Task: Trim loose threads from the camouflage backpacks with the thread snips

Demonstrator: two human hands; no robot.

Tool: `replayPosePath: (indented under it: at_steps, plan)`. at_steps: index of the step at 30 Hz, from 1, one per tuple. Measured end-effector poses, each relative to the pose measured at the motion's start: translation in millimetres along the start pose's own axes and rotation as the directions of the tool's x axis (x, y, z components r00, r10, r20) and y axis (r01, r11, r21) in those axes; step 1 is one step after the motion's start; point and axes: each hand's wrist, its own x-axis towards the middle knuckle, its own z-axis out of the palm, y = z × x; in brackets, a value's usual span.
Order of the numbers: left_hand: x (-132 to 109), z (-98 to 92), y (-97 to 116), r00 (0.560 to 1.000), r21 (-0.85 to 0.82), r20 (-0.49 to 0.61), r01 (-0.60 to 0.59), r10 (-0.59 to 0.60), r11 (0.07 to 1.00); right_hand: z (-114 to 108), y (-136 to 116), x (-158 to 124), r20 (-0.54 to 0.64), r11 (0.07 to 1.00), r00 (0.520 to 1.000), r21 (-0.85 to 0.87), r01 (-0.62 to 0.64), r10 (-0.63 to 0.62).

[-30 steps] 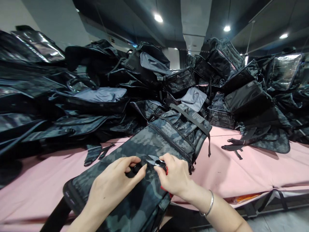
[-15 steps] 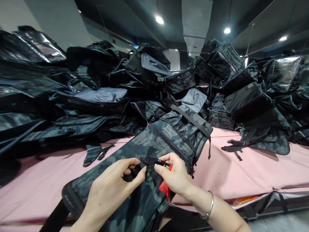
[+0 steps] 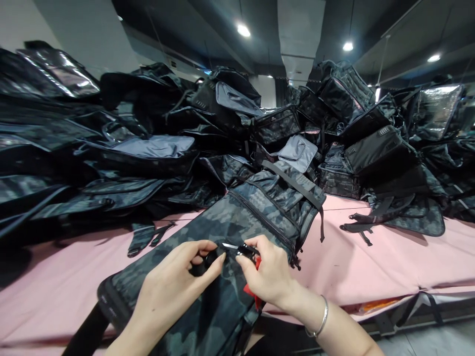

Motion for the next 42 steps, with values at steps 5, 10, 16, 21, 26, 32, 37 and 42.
replayPosePath:
  at_steps: [5, 10, 16, 21, 26, 32, 37, 42]
  plan:
    - [0.2, -1.4, 1.1, 0.999, -0.012, 0.045, 0.015, -0.014, 1.0, -3.8, 3.6, -3.1, -0.029, 0.999, 0.998, 0.002, 0.052, -0.052]
    - [5.6, -1.5, 2.9, 0.997, 0.029, 0.078, 0.02, -0.022, 0.999, -2.8, 7.4, -3.0, -0.071, 0.998, 0.996, 0.037, 0.051, -0.048]
    - [15.1, -1.2, 6.0, 0.974, 0.158, 0.226, -0.056, 0.019, 0.986, -3.5, 7.6, -3.5, -0.063, 0.998, 0.996, 0.004, 0.065, -0.065]
    - [17.2, 2.8, 4.8, 0.967, 0.205, 0.243, -0.13, 0.078, 0.97, -3.9, 9.8, -4.5, -0.055, 0.977, 0.983, -0.132, 0.167, -0.176]
    - [15.7, 4.5, 0.1, 0.971, 0.154, 0.232, -0.1, 0.063, 0.983, -2.3, 10.9, -4.0, 0.038, 0.863, 0.921, -0.335, 0.378, -0.388]
    - [14.8, 3.3, 2.7, 0.974, 0.164, 0.213, -0.111, 0.075, 0.98, -3.3, 11.5, -0.9, 0.085, 0.808, 0.895, -0.399, 0.433, -0.438]
    - [14.3, 4.9, 2.9, 0.974, 0.165, 0.198, -0.148, 0.114, 0.975, -5.1, 13.1, 0.1, 0.101, 0.809, 0.899, -0.401, 0.429, -0.426]
    - [13.1, 6.7, -0.5, 0.975, 0.183, 0.172, -0.172, 0.14, 0.968, -0.7, 9.9, -2.4, 0.076, 0.758, 0.882, -0.482, 0.44, -0.464]
